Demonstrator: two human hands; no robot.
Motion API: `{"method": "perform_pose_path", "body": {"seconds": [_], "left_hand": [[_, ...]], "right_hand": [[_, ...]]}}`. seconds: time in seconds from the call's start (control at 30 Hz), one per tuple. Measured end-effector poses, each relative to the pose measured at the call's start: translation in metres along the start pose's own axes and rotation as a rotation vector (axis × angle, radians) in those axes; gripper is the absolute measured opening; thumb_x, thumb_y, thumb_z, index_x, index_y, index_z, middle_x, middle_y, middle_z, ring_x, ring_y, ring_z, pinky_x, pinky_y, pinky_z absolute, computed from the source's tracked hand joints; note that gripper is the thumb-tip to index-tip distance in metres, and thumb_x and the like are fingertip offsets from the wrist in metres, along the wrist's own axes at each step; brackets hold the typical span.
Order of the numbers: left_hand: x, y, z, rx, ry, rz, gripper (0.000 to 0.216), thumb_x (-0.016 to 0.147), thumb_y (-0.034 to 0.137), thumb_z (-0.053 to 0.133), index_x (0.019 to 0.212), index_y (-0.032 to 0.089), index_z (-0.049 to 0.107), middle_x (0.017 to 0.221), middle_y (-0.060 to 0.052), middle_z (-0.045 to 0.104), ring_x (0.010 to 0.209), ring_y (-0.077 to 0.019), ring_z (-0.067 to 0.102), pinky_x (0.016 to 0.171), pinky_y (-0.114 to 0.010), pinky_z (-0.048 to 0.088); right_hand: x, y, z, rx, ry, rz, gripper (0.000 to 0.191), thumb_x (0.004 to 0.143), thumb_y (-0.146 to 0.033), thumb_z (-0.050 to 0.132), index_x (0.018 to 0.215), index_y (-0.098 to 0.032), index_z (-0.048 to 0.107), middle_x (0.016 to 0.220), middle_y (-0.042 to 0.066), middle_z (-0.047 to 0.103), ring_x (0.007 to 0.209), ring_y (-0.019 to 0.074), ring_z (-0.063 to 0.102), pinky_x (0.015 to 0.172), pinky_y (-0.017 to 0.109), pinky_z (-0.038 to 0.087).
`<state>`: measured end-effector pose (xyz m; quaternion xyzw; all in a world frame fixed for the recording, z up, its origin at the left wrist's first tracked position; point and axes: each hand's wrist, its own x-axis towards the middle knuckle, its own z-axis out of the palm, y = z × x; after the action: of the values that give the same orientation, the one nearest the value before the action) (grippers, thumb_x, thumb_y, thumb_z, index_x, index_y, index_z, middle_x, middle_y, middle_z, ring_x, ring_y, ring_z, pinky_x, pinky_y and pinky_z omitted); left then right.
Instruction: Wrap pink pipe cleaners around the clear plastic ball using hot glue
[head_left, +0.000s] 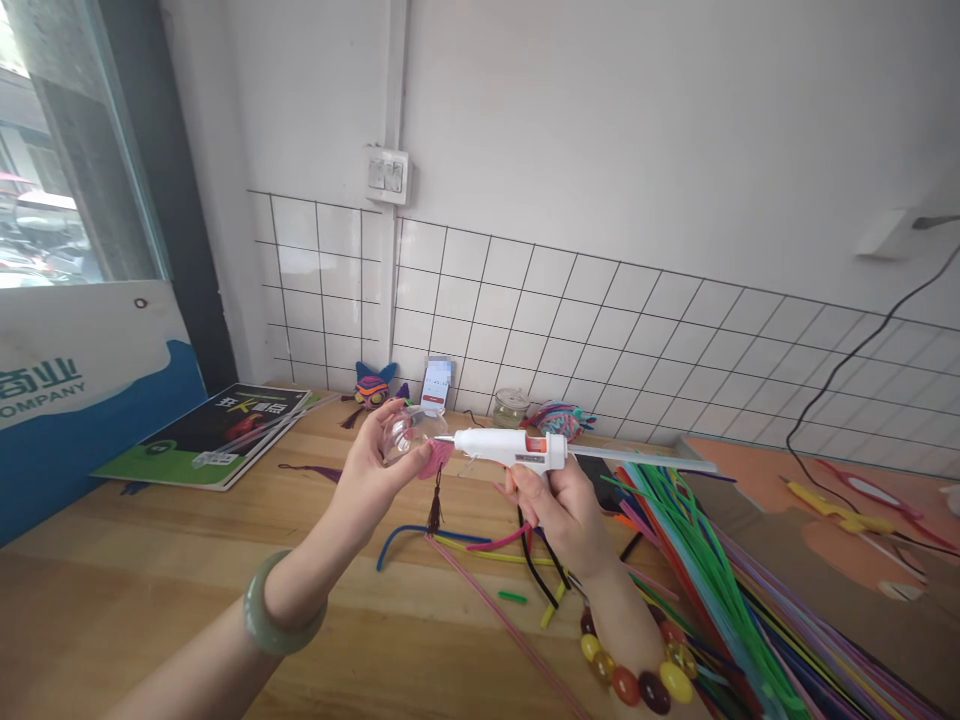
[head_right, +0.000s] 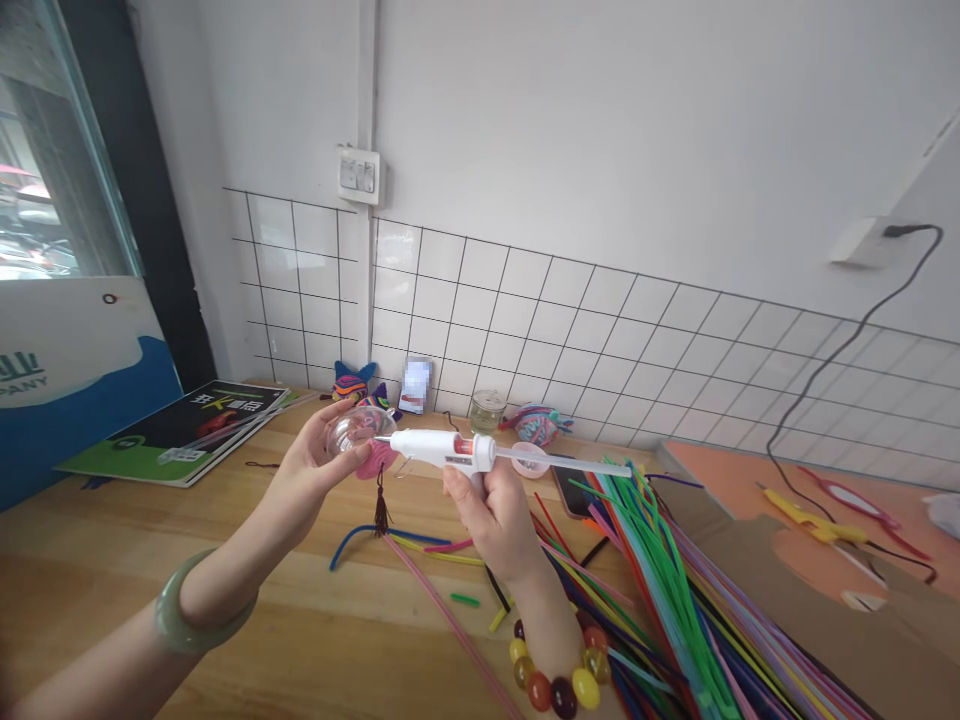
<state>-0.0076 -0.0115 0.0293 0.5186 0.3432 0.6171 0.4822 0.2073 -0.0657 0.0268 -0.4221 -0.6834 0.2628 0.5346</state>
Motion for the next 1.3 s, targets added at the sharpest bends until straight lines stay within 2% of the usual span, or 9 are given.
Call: {"method": "perform_pose_path", "body": {"seconds": [0.23,0.47,0.67,0.83,1.03,1.3], "left_hand": [[0.0006,-0.0007,0.0001,-0.009,-0.004,0.008,0.078,0.064,0.042,0.083,0.129,0.016,0.049,0.125,-0.016,0.062,0.12,-0.032,0.057,0.105,-0.048,0.043],[0.0002,-0.0014,-0.0009,-0.008,-0.003,0.01,0.079,0.063,0.043,0.083,0.129,0.016,0.049,0.124,-0.016,0.061,0.118,-0.0317,0.058,0.105,-0.049,0.042],[0.0009,-0.0012,0.0002,-0.016,0.001,0.008,0.078,0.063,0.042,0.084,0.128,0.016,0.049,0.123,-0.015,0.062,0.116,-0.0305,0.058,0.104,-0.048,0.042],[0.0008,-0.0012,0.0005,-0.003,0.003,0.001,0.08,0.063,0.042,0.083,0.13,0.016,0.048,0.122,-0.015,0.062,0.115,-0.0299,0.058,0.103,-0.047,0.043],[0.0008,-0.0011,-0.0002,-0.011,0.003,0.0,0.08,0.063,0.042,0.083,0.129,0.016,0.049,0.122,-0.015,0.061,0.115,-0.0295,0.059,0.103,-0.045,0.043],[0.0007,-0.0005,0.0002,-0.001,0.003,0.005,0.078,0.063,0.043,0.083,0.129,0.016,0.049,0.122,-0.015,0.061,0.115,-0.0295,0.058,0.103,-0.046,0.042]], "right_hand": [[0.0007,-0.0004,-0.0007,-0.044,-0.001,-0.036,0.031,0.099,-0.047,0.05,0.083,-0.02,0.054,0.059,-0.006,0.045,0.049,0.0097,0.039,0.06,0.029,0.042],[0.0015,0.0016,-0.001,-0.051,0.019,-0.041,0.03,0.099,-0.046,0.05,0.084,-0.02,0.053,0.07,-0.003,0.051,0.05,0.0094,0.041,0.056,0.028,0.039],[0.0007,0.0003,-0.0002,-0.057,0.013,-0.04,0.031,0.098,-0.047,0.05,0.083,-0.019,0.054,0.064,-0.005,0.048,0.049,0.0096,0.039,0.063,0.032,0.044],[0.0004,0.0016,-0.0006,-0.058,0.034,-0.032,0.03,0.098,-0.047,0.051,0.086,-0.02,0.053,0.07,-0.002,0.052,0.051,0.0099,0.042,0.056,0.029,0.04],[-0.0003,0.0027,0.0,-0.043,0.027,-0.043,0.03,0.098,-0.046,0.051,0.083,-0.02,0.053,0.067,-0.004,0.05,0.049,0.009,0.04,0.059,0.03,0.043],[0.0008,0.0018,-0.0012,-0.049,0.02,-0.056,0.029,0.099,-0.045,0.05,0.084,-0.02,0.052,0.069,-0.003,0.052,0.049,0.0093,0.041,0.055,0.028,0.042]]}}
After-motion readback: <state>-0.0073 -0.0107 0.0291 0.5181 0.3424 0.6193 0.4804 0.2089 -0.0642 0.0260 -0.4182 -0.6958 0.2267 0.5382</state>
